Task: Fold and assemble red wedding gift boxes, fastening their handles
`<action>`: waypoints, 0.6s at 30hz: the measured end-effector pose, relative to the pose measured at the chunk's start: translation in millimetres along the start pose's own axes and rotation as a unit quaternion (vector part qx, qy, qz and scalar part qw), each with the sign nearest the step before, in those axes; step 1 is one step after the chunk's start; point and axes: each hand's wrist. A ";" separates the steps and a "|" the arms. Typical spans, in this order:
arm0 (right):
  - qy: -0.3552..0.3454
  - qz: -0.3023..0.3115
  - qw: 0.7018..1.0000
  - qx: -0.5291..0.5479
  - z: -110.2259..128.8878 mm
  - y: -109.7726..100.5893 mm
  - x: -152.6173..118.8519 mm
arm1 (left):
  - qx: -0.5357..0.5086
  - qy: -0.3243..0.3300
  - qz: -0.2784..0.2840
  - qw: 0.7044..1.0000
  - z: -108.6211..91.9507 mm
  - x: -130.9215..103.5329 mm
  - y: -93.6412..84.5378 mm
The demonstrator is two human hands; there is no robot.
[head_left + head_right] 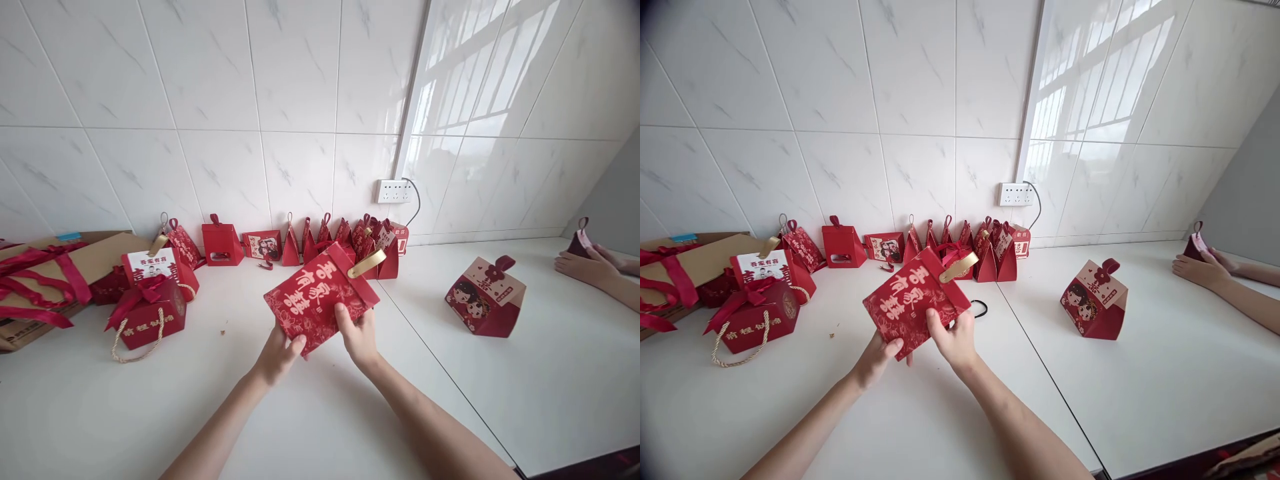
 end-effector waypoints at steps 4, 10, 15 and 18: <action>-0.052 0.025 0.997 -0.051 5.5 -1.3 0.7 | -0.075 -0.025 0.040 0.996 -1.6 0.0 0.6; -0.030 0.005 0.999 -0.010 15.2 -9.9 13.3 | -0.042 -0.045 0.113 0.992 -4.4 -6.2 0.1; -0.022 0.028 0.999 0.015 28.3 -13.1 15.1 | -0.025 -0.089 0.127 0.988 2.7 -14.5 8.5; -0.029 0.048 0.998 0.014 32.0 -10.9 11.2 | -0.017 -0.087 0.104 0.991 4.5 -18.9 14.3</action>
Point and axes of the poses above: each hand's wrist, its own x-axis towards the middle knuckle, its own y-axis out of the palm, z = x × y, and after that the axes turned 3 degrees about x, right-handed
